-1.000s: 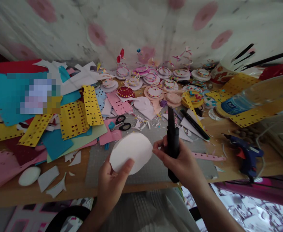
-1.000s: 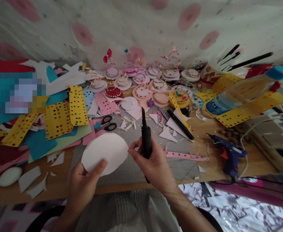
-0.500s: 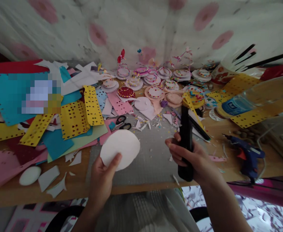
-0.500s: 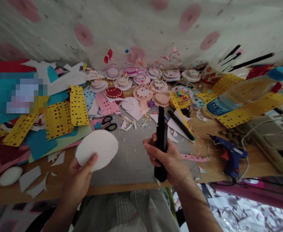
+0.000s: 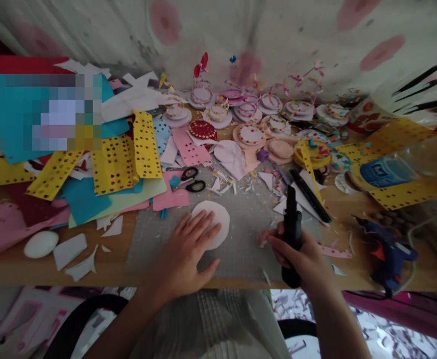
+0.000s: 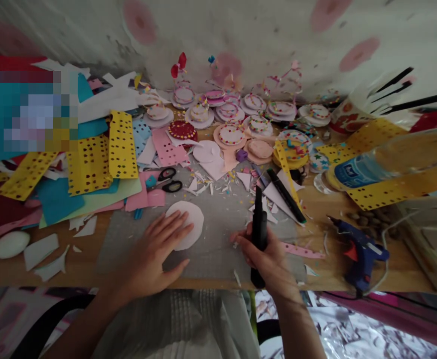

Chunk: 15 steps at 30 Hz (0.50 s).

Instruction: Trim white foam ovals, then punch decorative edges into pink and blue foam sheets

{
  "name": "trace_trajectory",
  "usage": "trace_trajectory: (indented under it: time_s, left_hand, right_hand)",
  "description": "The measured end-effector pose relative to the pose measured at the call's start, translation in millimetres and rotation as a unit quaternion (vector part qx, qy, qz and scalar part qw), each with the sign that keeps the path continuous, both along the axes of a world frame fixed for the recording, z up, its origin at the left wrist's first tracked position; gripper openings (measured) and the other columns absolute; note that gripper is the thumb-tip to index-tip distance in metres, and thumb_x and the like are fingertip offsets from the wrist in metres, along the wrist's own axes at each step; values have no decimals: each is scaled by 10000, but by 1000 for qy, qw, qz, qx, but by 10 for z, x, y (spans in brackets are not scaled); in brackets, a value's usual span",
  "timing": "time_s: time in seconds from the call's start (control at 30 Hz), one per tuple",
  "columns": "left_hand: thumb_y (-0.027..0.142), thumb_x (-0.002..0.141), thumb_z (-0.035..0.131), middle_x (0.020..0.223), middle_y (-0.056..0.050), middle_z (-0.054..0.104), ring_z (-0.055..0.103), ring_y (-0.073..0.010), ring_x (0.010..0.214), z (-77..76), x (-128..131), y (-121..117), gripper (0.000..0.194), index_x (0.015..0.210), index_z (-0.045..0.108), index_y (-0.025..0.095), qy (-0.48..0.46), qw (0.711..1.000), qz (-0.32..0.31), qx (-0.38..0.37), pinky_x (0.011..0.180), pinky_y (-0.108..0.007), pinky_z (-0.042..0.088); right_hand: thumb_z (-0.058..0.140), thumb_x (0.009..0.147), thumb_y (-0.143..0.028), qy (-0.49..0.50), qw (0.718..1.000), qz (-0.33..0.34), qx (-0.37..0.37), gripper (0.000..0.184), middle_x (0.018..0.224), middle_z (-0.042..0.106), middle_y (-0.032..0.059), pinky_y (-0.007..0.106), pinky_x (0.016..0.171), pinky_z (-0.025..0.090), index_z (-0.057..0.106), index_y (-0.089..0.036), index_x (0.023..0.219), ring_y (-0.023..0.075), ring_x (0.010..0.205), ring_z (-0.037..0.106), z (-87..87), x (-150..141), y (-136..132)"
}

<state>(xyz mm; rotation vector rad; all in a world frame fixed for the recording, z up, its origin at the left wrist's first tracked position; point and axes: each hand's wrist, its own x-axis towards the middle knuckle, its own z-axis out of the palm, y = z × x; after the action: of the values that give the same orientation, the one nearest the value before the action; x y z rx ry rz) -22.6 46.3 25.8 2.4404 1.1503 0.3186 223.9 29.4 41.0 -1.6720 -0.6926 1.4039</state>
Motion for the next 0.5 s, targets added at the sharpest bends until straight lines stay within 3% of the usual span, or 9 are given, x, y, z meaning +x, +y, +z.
trace_trajectory:
  time_s: [0.27,0.4,0.5]
  left_hand:
    - [289,821,649,1557,-188,251,227,-316,1438,-5,-107,47,728,1446,307,141,-12,999,45,14,1143,-512,283]
    - [332,784,712,1543,-208,268,227,-339,1434,4,-79,148,791,1438,316,130,-15,999,43,18,1148,-537,258]
    - [277,821,683,1520,-199,317,275,-326,1415,68,-8,175,673,1403,374,142,-67,997,47,16,1141,-521,276]
  right_hand:
    - [764,683,-472,-23,998,60,10,410,661,651,-2,202,374,257,459,-220,789,68,421,376,-55,22,-10]
    - [795,658,-416,-31,998,50,15,373,763,637,4,210,392,288,500,-209,754,64,457,408,-55,29,-18]
    - [822,637,-372,23,999,22,4,387,764,605,-16,190,390,277,501,-207,774,55,475,398,-49,12,-36]
